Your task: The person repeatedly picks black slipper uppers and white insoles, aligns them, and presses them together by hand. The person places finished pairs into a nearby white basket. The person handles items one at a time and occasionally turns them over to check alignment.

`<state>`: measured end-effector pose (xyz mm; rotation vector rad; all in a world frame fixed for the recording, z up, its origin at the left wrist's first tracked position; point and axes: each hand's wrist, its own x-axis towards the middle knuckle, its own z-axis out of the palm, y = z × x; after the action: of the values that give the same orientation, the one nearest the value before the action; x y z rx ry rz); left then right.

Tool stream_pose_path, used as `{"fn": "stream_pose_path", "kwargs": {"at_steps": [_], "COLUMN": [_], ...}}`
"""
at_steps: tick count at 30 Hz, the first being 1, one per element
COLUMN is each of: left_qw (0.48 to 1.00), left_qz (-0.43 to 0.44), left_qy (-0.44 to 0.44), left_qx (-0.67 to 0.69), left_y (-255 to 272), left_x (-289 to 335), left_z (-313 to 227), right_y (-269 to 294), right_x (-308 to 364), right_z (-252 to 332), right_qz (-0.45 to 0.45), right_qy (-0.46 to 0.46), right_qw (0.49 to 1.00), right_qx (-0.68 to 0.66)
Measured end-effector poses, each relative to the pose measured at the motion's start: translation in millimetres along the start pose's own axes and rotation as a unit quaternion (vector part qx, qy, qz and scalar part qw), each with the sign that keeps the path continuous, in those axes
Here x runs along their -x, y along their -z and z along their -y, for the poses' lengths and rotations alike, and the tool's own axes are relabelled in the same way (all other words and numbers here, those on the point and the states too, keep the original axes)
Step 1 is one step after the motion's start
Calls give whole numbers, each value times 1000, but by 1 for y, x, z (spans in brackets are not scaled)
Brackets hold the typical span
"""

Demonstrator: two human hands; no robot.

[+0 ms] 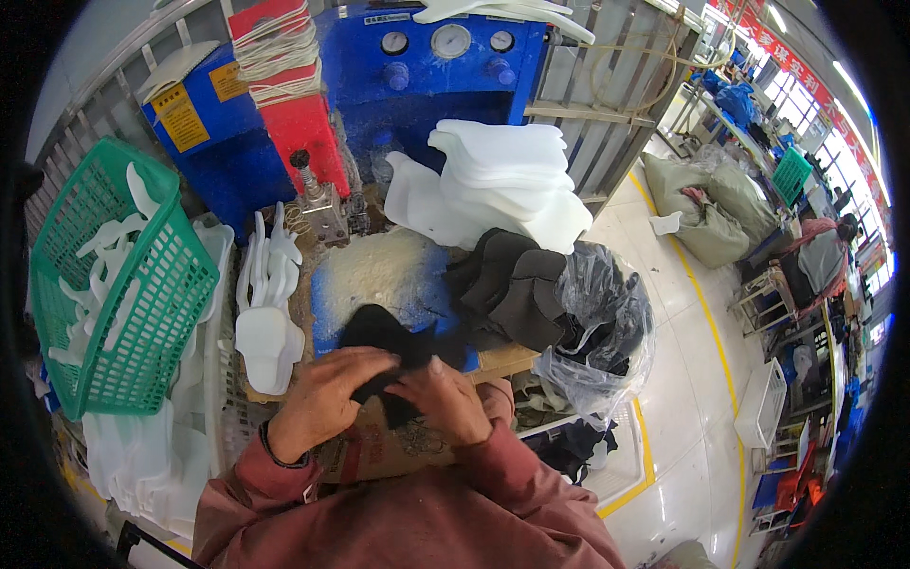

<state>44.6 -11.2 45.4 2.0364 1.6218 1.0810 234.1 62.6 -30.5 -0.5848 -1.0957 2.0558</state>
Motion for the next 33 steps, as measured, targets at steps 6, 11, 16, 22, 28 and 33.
{"fn": "stream_pose_path", "kwargs": {"at_steps": [6,11,16,22,28,33], "left_qw": [987,981,995,969,963,964], "left_qz": [91,115,-24,-162,-202,-174], "left_qy": [61,91,-24,-45,-50,-51], "left_qx": [121,130,-97,-178,-174,-193], "left_y": [6,5,-14,-28,-41,-47], "left_x": [8,5,11,14,1,4], "left_z": [13,24,3,-2,11,17], "right_y": [-4,-14,-13,-16,-31,-28], "right_x": [-17,-37,-74,-98,-108,-115], "right_z": [-41,-41,-49,-39,-40,-42], "right_qz": [68,88,124,127,57,-12], "right_qy": [104,-82,-35,-28,-35,-74], "right_qw": [982,956,933,921,945,944], "right_qx": [145,-266,-335,-367,-321,-321]}}
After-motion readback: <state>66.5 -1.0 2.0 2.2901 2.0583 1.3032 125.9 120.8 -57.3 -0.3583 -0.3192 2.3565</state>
